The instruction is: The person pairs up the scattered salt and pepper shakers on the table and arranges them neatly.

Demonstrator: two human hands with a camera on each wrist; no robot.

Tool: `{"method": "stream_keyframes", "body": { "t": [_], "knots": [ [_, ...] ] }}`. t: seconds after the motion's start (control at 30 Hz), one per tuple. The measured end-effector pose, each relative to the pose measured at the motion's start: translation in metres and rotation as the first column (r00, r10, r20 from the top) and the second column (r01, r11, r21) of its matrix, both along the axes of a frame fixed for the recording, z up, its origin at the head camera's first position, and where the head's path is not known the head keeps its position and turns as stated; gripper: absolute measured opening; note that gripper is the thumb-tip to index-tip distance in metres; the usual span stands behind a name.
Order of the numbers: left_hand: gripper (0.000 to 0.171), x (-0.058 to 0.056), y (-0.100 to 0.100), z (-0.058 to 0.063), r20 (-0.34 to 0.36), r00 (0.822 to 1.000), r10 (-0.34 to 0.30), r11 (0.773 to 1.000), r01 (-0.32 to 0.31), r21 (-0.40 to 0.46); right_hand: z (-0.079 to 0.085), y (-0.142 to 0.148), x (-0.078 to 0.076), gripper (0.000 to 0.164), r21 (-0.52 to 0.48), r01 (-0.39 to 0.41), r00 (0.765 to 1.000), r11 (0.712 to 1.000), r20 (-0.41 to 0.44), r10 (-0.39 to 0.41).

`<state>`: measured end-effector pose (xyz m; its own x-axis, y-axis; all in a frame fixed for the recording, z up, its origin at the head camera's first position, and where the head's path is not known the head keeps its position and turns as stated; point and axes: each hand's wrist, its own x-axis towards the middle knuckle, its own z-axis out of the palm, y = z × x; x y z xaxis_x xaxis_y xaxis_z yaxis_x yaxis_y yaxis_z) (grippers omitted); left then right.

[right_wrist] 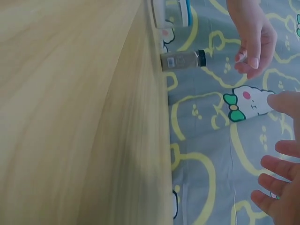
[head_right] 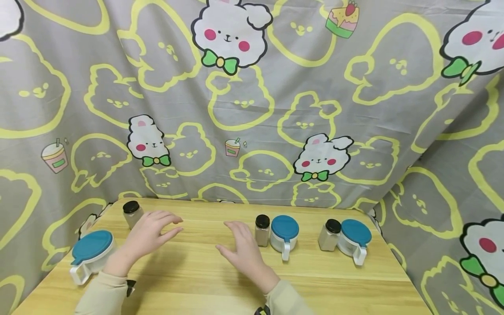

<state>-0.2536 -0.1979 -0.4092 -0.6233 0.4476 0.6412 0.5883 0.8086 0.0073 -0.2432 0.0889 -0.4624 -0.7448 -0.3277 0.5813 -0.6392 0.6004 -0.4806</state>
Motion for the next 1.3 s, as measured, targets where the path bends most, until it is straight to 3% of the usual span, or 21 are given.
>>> {"method": "stream_keyframes", "body": {
  "t": [0.43,0.7,0.93,1.3],
  "knots": [
    [0.023,0.005,-0.026,0.014,-0.037,0.997,0.064,0.997,-0.062,0.044,0.001,-0.028,0.001,0.061,-0.02,-0.037,0.999,0.999,0.003,0.037],
    [0.022,0.009,-0.043,0.02,-0.003,0.994,0.112,0.991,-0.111,0.076,-0.001,-0.042,-0.002,0.062,-0.026,-0.04,0.999,0.999,0.019,0.041],
    [0.021,0.015,-0.057,0.026,0.046,0.985,0.164,0.98,-0.168,0.109,-0.002,-0.056,0.0,0.062,-0.027,-0.064,0.994,0.998,0.086,0.066],
    [0.02,0.024,-0.084,0.035,-0.012,0.977,0.213,0.961,-0.207,0.184,-0.002,-0.08,-0.001,0.06,-0.035,-0.107,0.988,0.994,0.104,0.11]
  ]
}}
